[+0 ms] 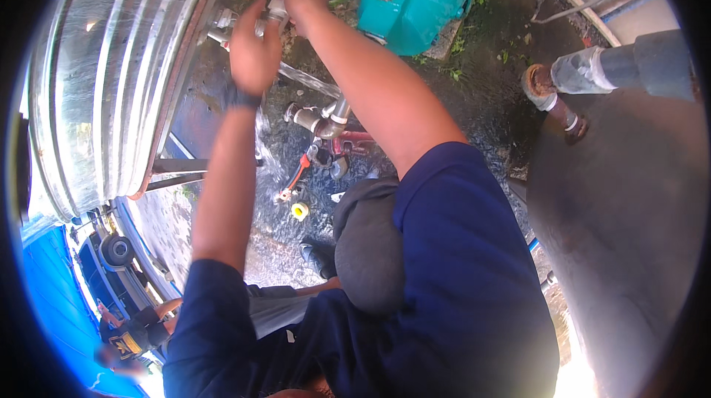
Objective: The person repairs a leaking pipe assembly by wrapping a fitting with yellow tape, attaching it to the pipe, and tightening the connection with a pipe wrench. The person repeats this process for a second fitting.
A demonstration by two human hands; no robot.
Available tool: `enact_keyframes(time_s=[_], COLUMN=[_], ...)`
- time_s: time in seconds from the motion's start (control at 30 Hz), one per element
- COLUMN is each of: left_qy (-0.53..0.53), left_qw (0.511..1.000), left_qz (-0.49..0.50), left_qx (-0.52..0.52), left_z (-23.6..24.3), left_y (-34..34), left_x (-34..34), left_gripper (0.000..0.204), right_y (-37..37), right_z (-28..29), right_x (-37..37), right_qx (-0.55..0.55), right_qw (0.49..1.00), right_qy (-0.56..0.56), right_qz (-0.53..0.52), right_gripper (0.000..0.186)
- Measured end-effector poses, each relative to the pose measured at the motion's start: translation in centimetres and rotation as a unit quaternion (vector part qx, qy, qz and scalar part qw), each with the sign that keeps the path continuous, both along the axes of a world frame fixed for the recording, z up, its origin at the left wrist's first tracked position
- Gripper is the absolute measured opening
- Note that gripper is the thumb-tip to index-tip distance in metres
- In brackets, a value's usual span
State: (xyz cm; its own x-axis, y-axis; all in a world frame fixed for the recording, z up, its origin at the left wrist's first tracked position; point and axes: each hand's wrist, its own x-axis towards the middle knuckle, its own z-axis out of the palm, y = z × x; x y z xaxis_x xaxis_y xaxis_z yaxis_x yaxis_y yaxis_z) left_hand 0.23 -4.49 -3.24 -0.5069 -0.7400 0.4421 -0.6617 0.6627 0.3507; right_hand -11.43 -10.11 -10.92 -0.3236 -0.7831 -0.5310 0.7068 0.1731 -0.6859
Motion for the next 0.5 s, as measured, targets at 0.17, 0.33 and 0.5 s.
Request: enact_keyframes(time_s=[0.17, 0.33, 0.5], left_qy=[0.096, 0.304, 0.442], left_qw=[0.993, 0.913, 0.724], left_qz=[0.069, 0.204, 0.292], left_qx=[-0.007, 0.181, 0.442], left_z=[-1.1, -4.6, -6.4], left_y=[11.5, 15.7, 17.0], left_x=[4.6, 5.3, 9.1], left_gripper=[0.042, 0.047, 0.040], right_y=[-0.3, -0.4, -0.3], right_z=[2.2, 1.0, -3.0], right_x=[1.0, 1.2, -0.1], right_qx=[0.128, 0.115, -0.168], right_qw=[0.985, 0.968, 0.960], right_qy=[0.113, 0.221, -0.221], right_qz=[-0.039, -0.023, 0.040], right_gripper=[0.055, 0.051, 0.027])
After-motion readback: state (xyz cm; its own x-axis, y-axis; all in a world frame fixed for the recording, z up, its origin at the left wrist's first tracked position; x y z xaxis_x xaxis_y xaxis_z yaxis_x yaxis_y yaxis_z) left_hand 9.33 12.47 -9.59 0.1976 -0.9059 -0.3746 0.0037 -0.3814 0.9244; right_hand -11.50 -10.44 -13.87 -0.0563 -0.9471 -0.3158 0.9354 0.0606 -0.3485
